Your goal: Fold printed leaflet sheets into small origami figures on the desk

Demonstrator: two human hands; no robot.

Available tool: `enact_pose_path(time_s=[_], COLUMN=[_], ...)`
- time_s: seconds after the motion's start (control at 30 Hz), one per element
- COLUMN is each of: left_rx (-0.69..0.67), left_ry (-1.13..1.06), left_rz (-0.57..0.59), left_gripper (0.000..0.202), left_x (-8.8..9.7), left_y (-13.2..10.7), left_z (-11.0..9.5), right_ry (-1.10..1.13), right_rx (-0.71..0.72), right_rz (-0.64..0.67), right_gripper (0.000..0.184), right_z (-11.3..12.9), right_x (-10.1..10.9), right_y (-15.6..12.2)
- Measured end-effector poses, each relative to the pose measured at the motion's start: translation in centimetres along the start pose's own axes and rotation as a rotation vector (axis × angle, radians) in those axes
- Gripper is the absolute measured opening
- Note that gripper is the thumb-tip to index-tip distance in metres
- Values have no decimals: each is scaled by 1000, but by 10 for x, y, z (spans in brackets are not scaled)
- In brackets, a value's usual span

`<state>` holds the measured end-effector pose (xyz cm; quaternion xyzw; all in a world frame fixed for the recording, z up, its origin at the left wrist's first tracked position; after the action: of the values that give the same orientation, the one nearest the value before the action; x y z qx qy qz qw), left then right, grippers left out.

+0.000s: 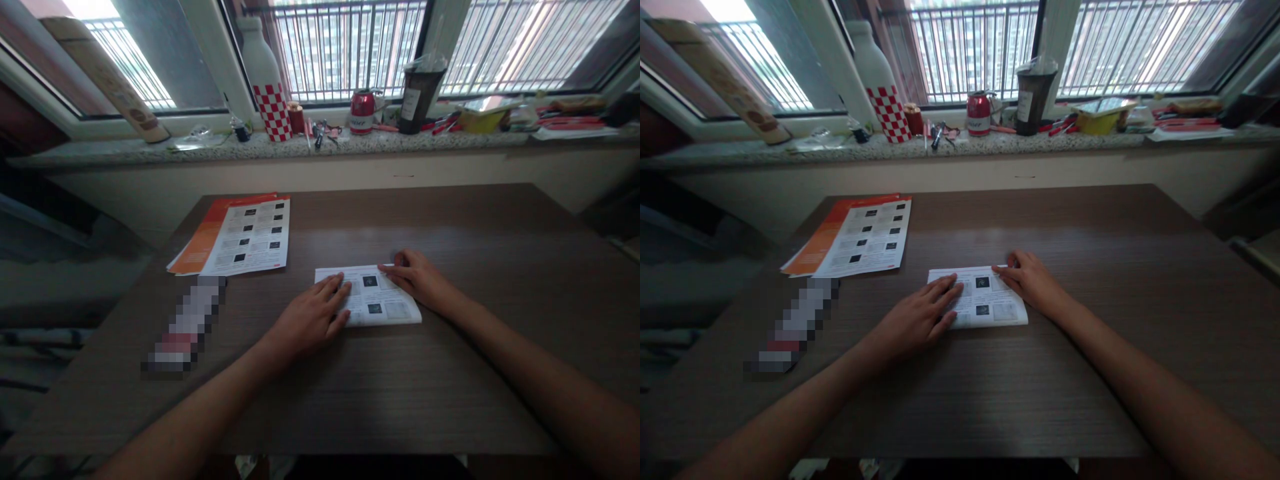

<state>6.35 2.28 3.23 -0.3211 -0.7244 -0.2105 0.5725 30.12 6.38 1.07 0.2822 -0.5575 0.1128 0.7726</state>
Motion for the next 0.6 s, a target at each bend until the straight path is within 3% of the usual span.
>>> enact_pose_path(time_s=[0.6], left_rx=[-17], left_ry=[62], left_rz=[-63], left_gripper=[61], left_x=[-10], left_y=[-1], left_z=[-2], right_ry=[3], right_rx=[11], right_rz=[-6], right_gripper=[34], right_z=[0], right_x=[1], right_y=[-1])
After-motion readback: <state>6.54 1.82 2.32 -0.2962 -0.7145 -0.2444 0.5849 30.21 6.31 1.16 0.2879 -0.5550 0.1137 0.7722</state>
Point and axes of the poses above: each hand's wrist, its own y-axis towards the middle knuckle, its own x-axis out of the back of the hand, z = x × y, the point moved 7 cm from there along y, towards the middle knuckle, and after that the axes turned 3 degrees about -y, right-handed, at the moved point
